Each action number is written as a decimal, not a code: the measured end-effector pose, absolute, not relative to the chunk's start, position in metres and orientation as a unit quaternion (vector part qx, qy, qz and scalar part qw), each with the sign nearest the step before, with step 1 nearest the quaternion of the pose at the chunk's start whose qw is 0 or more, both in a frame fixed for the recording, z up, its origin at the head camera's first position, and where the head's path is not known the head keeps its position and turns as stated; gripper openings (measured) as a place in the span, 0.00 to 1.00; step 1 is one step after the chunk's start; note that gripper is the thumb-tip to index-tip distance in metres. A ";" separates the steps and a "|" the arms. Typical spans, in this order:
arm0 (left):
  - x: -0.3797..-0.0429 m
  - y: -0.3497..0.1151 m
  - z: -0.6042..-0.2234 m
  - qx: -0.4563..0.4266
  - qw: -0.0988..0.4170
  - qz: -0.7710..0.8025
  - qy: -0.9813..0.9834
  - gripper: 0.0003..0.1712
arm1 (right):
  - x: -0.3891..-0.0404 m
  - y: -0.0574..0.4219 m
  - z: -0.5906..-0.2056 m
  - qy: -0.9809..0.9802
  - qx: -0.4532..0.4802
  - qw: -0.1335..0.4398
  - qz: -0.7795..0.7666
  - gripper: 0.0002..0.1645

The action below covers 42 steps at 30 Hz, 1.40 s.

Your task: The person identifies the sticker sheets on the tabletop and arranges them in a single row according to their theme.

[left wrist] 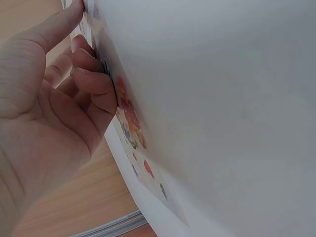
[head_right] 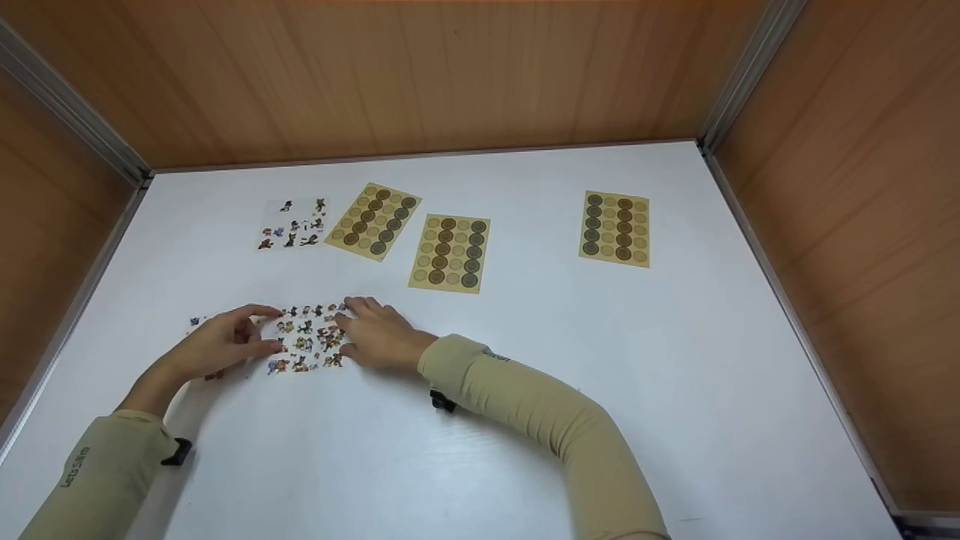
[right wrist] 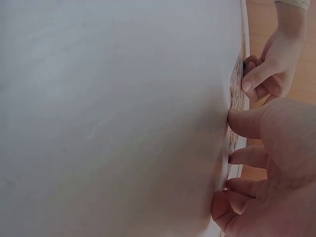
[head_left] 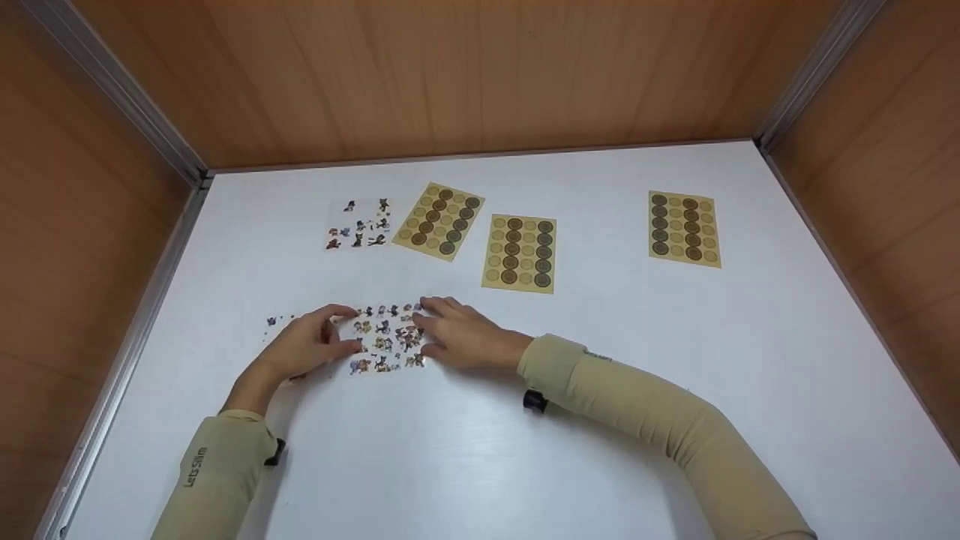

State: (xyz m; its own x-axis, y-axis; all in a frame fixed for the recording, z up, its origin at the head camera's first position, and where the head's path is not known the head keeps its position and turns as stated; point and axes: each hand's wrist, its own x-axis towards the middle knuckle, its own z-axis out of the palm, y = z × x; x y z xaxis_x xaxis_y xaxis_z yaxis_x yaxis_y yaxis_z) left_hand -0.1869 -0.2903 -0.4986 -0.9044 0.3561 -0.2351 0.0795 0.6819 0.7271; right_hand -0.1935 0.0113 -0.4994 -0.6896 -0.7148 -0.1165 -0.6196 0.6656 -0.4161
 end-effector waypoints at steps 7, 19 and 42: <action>-0.187 -0.291 -0.496 0.117 0.194 0.380 0.897 0.32 | -0.194 0.013 -0.499 0.899 -0.371 0.140 -0.188 0.35; -0.195 -0.286 -0.478 0.158 0.171 0.345 0.909 0.27 | -0.205 0.010 -0.491 0.893 -0.373 0.139 -0.212 0.33; -0.270 -0.281 -0.464 0.028 0.072 0.277 0.958 0.30 | -0.279 -0.035 -0.491 0.901 -0.357 0.093 -0.227 0.29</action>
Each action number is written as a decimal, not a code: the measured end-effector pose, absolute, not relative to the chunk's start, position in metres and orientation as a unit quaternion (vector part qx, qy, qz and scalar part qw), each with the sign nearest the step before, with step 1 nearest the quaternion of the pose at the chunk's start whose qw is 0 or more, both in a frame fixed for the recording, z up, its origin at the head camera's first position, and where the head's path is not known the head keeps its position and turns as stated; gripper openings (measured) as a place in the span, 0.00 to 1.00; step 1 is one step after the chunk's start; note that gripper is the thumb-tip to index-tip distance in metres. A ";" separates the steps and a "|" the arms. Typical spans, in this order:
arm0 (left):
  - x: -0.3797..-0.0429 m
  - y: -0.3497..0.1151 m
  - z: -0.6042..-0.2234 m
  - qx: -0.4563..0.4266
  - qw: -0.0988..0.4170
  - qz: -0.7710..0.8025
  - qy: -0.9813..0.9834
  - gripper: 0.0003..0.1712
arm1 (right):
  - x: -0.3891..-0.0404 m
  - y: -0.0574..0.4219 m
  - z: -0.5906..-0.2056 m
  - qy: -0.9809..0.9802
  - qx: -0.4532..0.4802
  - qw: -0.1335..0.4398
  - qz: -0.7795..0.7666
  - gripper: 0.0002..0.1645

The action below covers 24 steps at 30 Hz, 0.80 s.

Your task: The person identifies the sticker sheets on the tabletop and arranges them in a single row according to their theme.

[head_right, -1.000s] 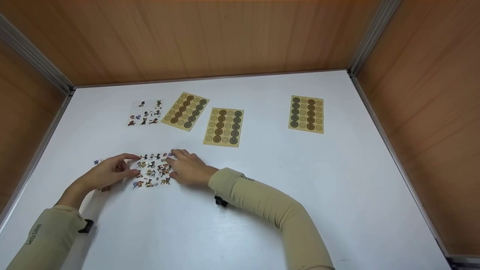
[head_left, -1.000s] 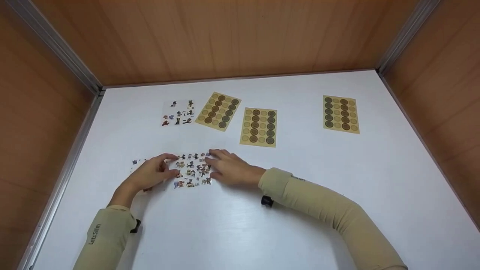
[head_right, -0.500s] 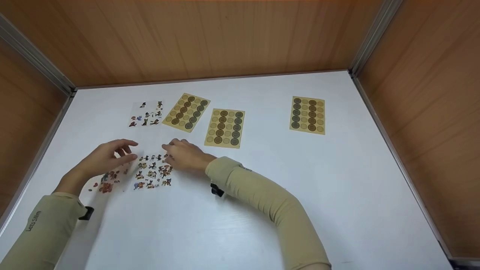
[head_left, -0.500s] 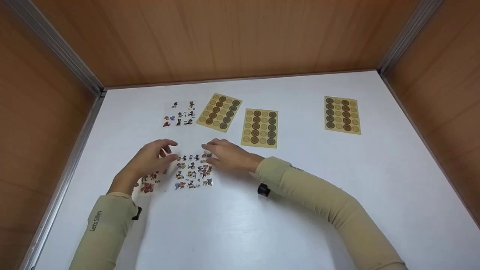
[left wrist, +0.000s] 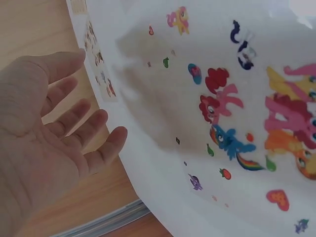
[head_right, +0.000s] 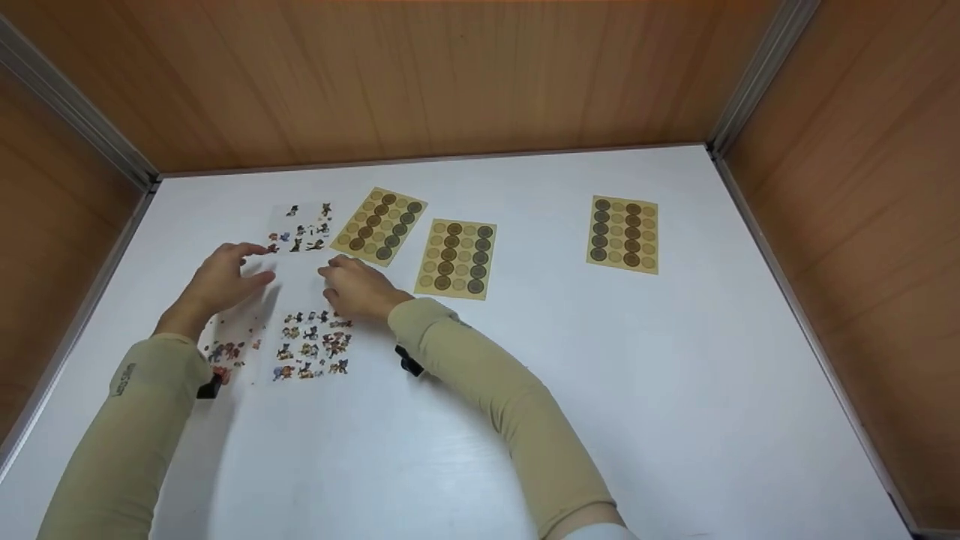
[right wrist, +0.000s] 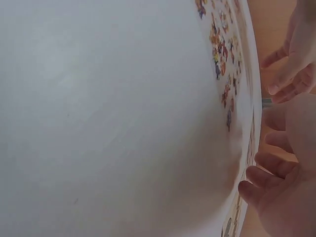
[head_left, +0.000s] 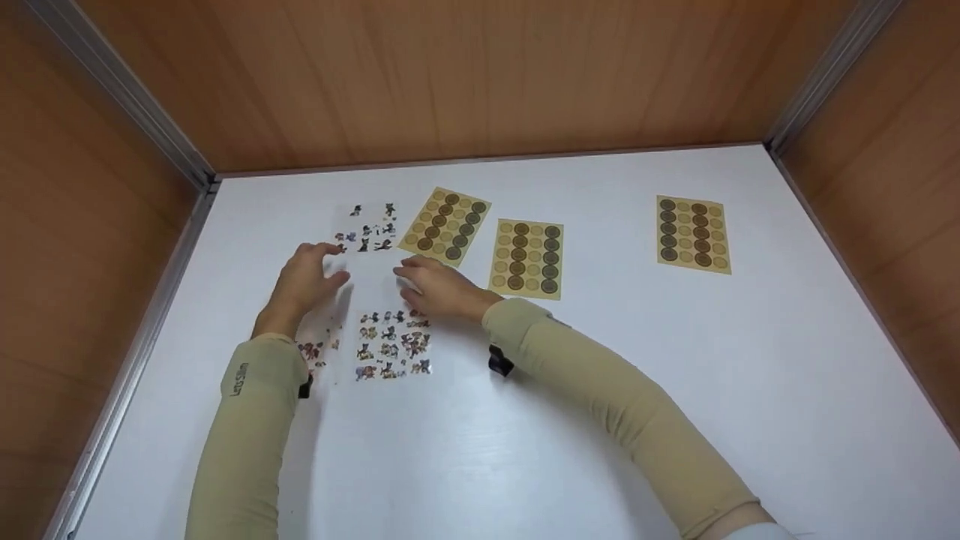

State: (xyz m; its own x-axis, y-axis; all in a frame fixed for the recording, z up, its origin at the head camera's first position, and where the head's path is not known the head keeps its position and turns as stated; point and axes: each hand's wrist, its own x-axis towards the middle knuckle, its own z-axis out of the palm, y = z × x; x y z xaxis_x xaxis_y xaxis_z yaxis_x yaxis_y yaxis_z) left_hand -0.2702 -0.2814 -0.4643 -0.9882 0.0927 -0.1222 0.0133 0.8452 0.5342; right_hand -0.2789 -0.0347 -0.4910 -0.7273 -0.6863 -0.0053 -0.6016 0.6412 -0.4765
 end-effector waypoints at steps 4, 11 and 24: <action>-0.286 -0.283 -0.471 -0.012 0.064 0.276 0.959 0.34 | -0.290 -0.042 -0.496 0.905 -0.352 0.085 -0.222 0.29; -0.303 -0.278 -0.480 -0.044 0.076 0.257 0.962 0.42 | -0.297 -0.055 -0.499 0.911 -0.359 0.071 -0.190 0.31; -0.320 -0.264 -0.492 -0.022 0.105 0.224 0.969 0.44 | -0.304 -0.067 -0.503 0.923 -0.357 0.093 -0.111 0.36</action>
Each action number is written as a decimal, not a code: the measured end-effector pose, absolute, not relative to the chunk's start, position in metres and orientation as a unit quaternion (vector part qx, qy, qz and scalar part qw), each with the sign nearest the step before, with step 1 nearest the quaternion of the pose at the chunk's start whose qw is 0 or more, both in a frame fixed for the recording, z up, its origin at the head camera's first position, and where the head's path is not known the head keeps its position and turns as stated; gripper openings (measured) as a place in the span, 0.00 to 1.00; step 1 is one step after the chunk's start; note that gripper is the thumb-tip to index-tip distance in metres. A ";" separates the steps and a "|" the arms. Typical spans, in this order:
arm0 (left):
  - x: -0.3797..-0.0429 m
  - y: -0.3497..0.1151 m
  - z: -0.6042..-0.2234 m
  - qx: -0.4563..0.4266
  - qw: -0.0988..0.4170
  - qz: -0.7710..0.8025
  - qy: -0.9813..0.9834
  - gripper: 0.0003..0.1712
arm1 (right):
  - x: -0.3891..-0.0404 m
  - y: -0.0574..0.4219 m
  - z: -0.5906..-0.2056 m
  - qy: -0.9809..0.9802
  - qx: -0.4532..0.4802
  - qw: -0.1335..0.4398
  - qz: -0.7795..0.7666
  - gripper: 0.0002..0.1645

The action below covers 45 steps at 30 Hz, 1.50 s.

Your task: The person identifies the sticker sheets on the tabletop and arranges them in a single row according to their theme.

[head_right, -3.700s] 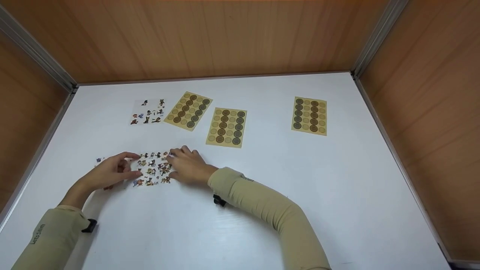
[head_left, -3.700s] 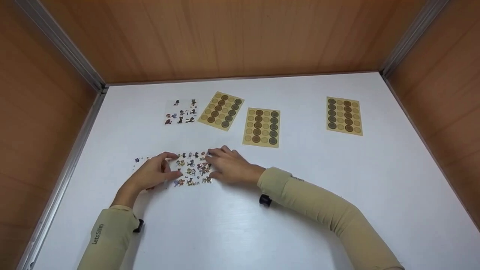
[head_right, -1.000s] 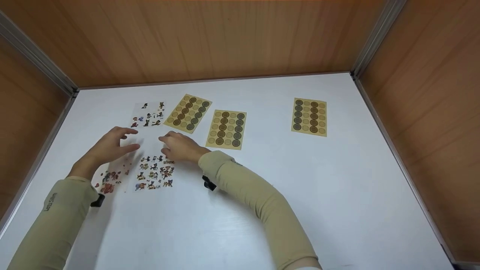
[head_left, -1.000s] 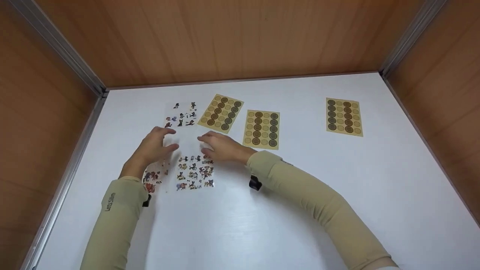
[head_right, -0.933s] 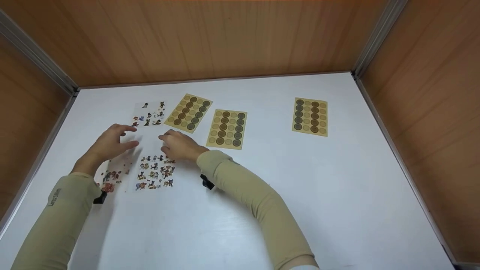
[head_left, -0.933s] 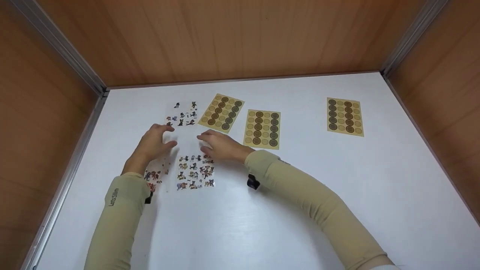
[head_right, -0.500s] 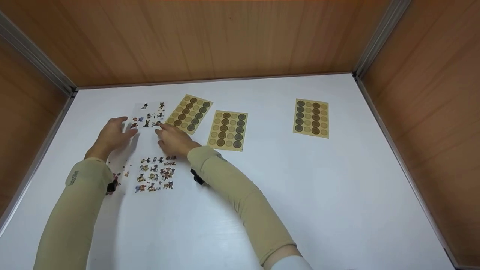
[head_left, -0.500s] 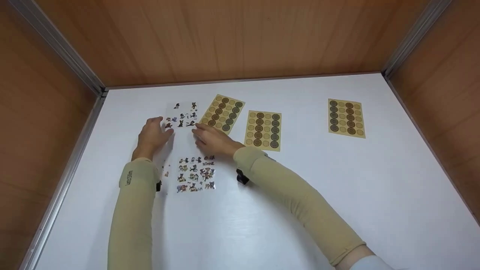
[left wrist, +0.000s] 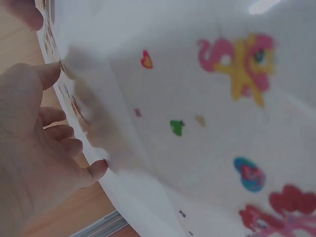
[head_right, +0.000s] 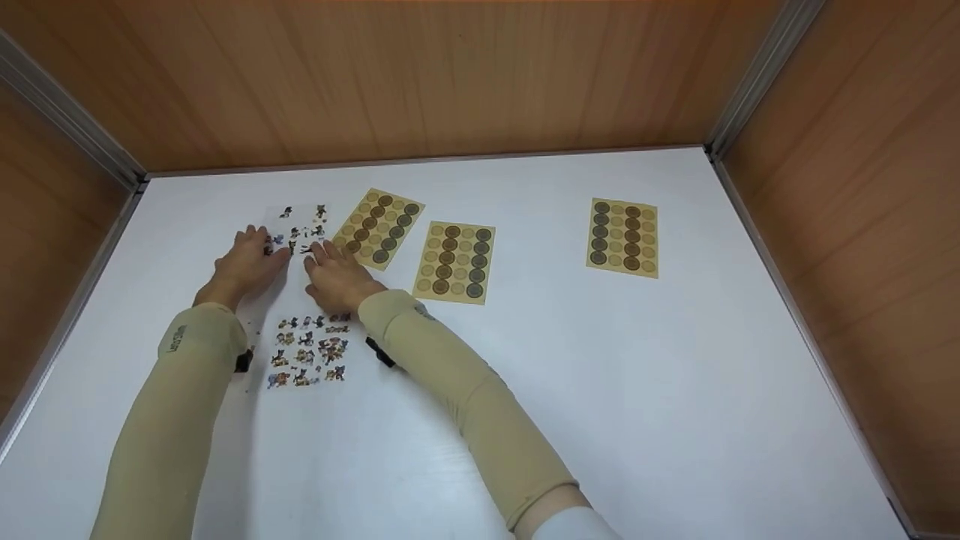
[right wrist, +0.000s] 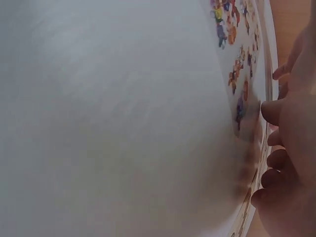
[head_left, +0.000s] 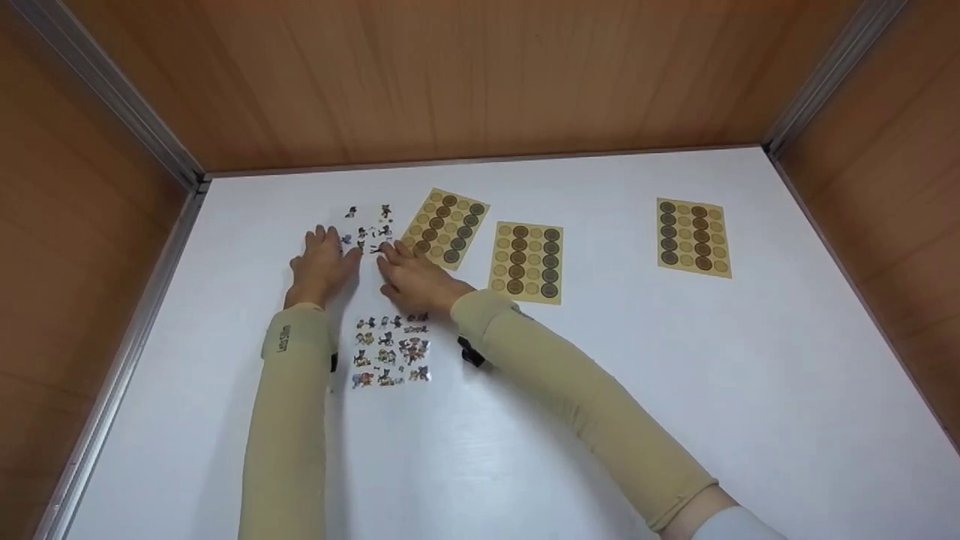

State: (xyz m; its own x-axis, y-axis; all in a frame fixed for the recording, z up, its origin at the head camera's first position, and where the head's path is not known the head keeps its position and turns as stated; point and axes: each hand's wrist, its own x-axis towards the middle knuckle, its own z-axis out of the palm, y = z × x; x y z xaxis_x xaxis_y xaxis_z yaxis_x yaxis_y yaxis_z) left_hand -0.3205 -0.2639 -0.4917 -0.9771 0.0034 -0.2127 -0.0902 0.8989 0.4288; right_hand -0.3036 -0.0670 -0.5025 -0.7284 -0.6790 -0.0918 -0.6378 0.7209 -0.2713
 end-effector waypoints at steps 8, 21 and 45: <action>-0.327 -0.258 -0.487 -0.035 0.124 0.196 0.972 0.46 | -0.311 -0.064 -0.507 0.926 -0.366 0.080 -0.034 0.37; -0.318 -0.260 -0.487 -0.043 0.149 0.217 0.964 0.44 | -0.302 -0.071 -0.496 0.924 -0.364 0.117 0.025 0.37; -0.318 -0.253 -0.495 -0.073 0.104 0.246 0.961 0.41 | -0.297 -0.075 -0.491 0.930 -0.343 0.128 0.014 0.36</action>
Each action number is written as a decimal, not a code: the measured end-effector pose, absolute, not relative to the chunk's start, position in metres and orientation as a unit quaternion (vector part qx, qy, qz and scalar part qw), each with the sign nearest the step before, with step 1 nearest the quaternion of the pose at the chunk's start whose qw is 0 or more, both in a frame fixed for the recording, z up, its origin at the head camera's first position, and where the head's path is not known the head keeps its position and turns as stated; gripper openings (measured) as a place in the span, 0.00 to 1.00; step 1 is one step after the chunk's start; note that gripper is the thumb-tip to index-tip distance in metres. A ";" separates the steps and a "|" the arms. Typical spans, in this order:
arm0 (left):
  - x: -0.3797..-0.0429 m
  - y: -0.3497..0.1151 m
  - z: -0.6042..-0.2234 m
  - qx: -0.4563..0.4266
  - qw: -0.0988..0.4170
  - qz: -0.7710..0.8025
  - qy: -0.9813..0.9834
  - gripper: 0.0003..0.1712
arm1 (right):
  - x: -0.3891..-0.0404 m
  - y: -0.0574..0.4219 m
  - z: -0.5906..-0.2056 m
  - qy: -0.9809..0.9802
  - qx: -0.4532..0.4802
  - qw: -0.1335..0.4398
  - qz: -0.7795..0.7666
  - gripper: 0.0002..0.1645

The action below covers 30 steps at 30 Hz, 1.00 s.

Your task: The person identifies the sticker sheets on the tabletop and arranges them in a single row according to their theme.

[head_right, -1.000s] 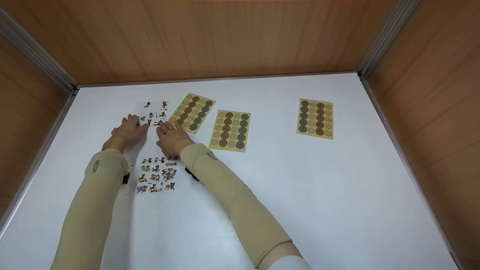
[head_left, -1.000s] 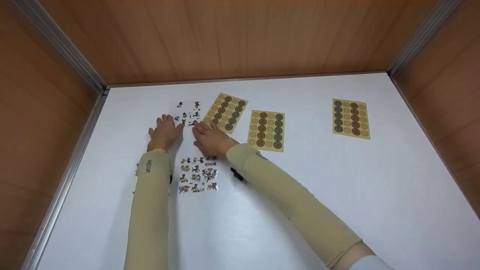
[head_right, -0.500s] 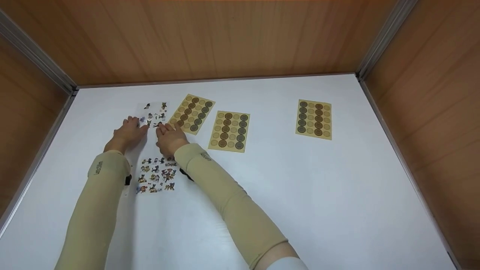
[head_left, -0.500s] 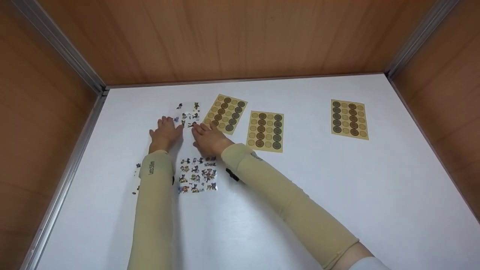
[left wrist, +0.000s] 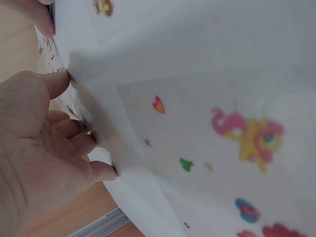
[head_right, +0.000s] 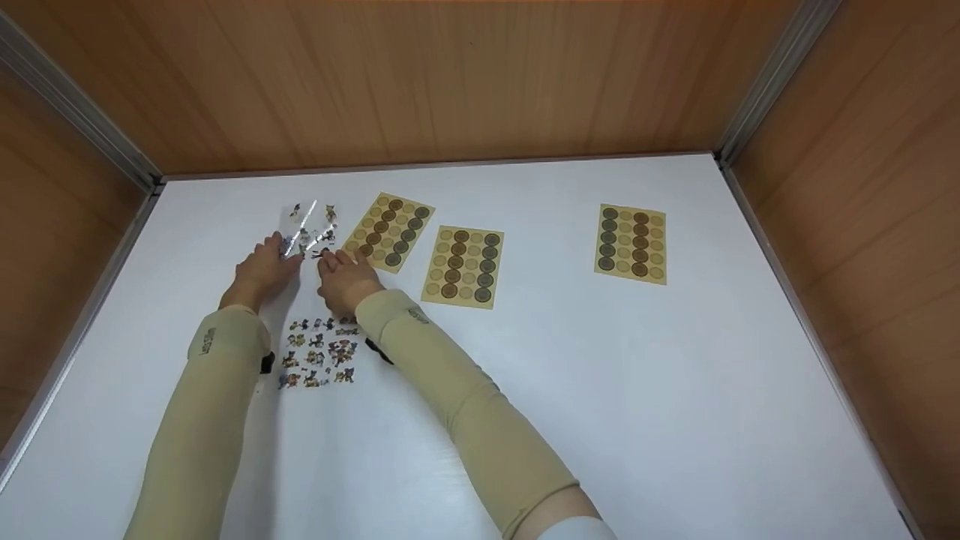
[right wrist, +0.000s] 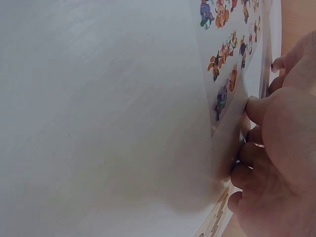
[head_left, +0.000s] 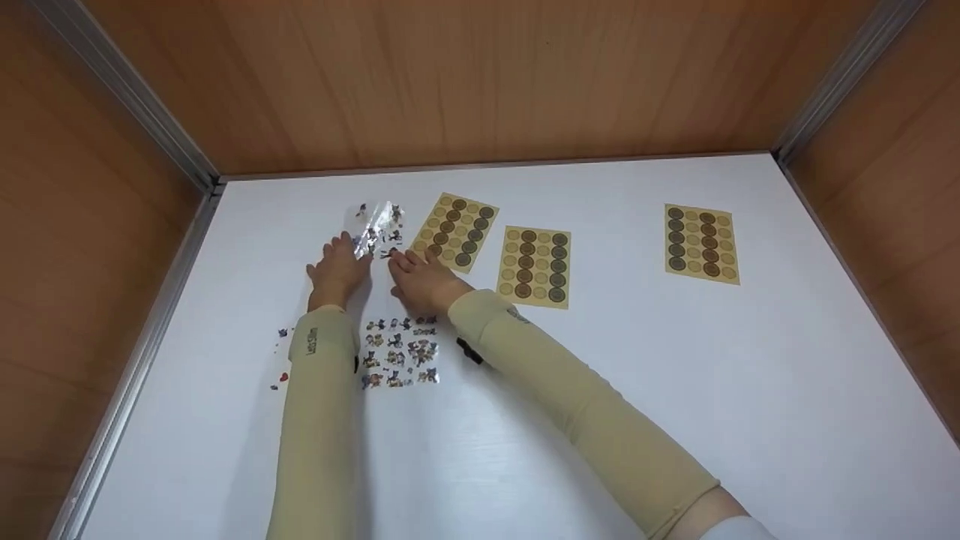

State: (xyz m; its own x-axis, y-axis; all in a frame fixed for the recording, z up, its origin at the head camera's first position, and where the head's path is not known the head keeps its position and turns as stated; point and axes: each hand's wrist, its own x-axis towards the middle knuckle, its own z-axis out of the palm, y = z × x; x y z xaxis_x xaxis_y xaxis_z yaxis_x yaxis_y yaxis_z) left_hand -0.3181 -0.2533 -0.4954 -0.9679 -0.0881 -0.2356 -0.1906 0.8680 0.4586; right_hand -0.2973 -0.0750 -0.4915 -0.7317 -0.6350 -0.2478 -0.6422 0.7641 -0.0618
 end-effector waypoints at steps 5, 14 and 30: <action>-0.318 -0.251 -0.495 -0.077 0.094 0.257 0.959 0.40 | -0.299 -0.074 -0.492 0.930 -0.345 0.128 -0.001 0.37; -0.314 -0.250 -0.493 -0.089 0.085 0.262 0.957 0.39 | -0.298 -0.075 -0.493 0.929 -0.340 0.144 -0.022 0.37; -0.315 -0.244 -0.494 -0.085 0.034 0.255 0.963 0.25 | -0.300 -0.068 -0.492 0.924 -0.353 0.143 -0.039 0.37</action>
